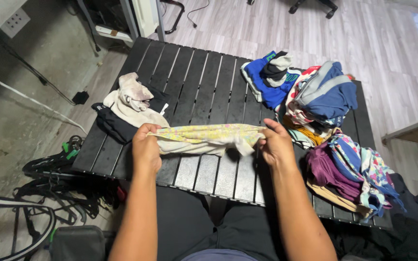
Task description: The person folds various items of clothing, including socks, underwear, and shorts, on a black slatted table and places them into piles.
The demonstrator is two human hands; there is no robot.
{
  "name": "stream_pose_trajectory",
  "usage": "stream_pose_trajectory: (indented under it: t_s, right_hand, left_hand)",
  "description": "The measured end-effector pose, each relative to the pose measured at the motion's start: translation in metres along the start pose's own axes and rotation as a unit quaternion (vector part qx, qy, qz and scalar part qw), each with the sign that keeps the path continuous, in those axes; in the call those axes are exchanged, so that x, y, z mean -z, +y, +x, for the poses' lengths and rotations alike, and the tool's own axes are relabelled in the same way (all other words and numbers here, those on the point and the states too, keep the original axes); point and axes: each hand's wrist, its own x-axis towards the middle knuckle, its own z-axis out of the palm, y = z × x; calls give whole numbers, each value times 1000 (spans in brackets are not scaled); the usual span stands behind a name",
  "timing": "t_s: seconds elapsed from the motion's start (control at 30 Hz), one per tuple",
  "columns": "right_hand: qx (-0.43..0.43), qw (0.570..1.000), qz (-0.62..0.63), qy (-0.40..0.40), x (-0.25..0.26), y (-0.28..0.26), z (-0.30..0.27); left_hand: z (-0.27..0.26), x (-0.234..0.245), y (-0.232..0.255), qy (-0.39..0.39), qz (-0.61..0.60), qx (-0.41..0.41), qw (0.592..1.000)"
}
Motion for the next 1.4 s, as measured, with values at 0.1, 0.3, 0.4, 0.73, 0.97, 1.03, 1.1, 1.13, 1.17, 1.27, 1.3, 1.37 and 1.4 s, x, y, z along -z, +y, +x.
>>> stream_pose_trajectory:
  t_s: [0.1, 0.3, 0.4, 0.73, 0.97, 1.03, 1.1, 1.13, 1.17, 1.27, 1.3, 1.37, 1.4]
  right_hand:
    - [2, 998, 55, -3, 9, -2, 2]
    - [203, 938, -252, -128, -11, 8, -54]
    - [279, 817, -456, -216, -31, 2, -77]
    - [373, 769, -517, -45, -51, -8, -95]
    - [523, 740, -391, 159, -54, -33, -101]
    - [523, 716, -435, 158, -51, -37, -94]
    - [490, 713, -475, 161, -40, -38, -85]
    - [456, 724, -492, 162, -33, -36, -79]
    - [421, 733, -509, 164, -27, -34, -73]
    - [371, 701, -583, 178, -8, -28, -60]
    - [335, 735, -561, 181, -4, -27, -57]
    - [260, 798, -512, 185, 3, -29, -53]
    - [193, 874, -415, 164, 3, -30, -46]
  left_hand:
    - [3, -8, -16, 37, 72, -26, 996]
    - [0, -13, -24, 68, 219, -11, 973]
    - [-3, -19, -19, 59, 226, 24, 972]
    - [-9, -20, 5, 21, 42, 94, 994]
    - [-19, -41, 22, 20, -14, 92, 996]
    - [-19, -45, 21, 28, -20, 85, 996]
    - [-18, -45, 16, 44, -24, 84, 995]
    - [-17, -43, 13, 57, -24, 85, 994]
    - [-16, -41, 10, 70, -25, 86, 994]
    - [-8, -28, 0, 111, 39, -29, 993]
    - [-5, -20, 1, 93, 59, -64, 992]
    - [1, -5, 7, 56, 99, -133, 985]
    - [2, -2, 11, 55, 216, -207, 952]
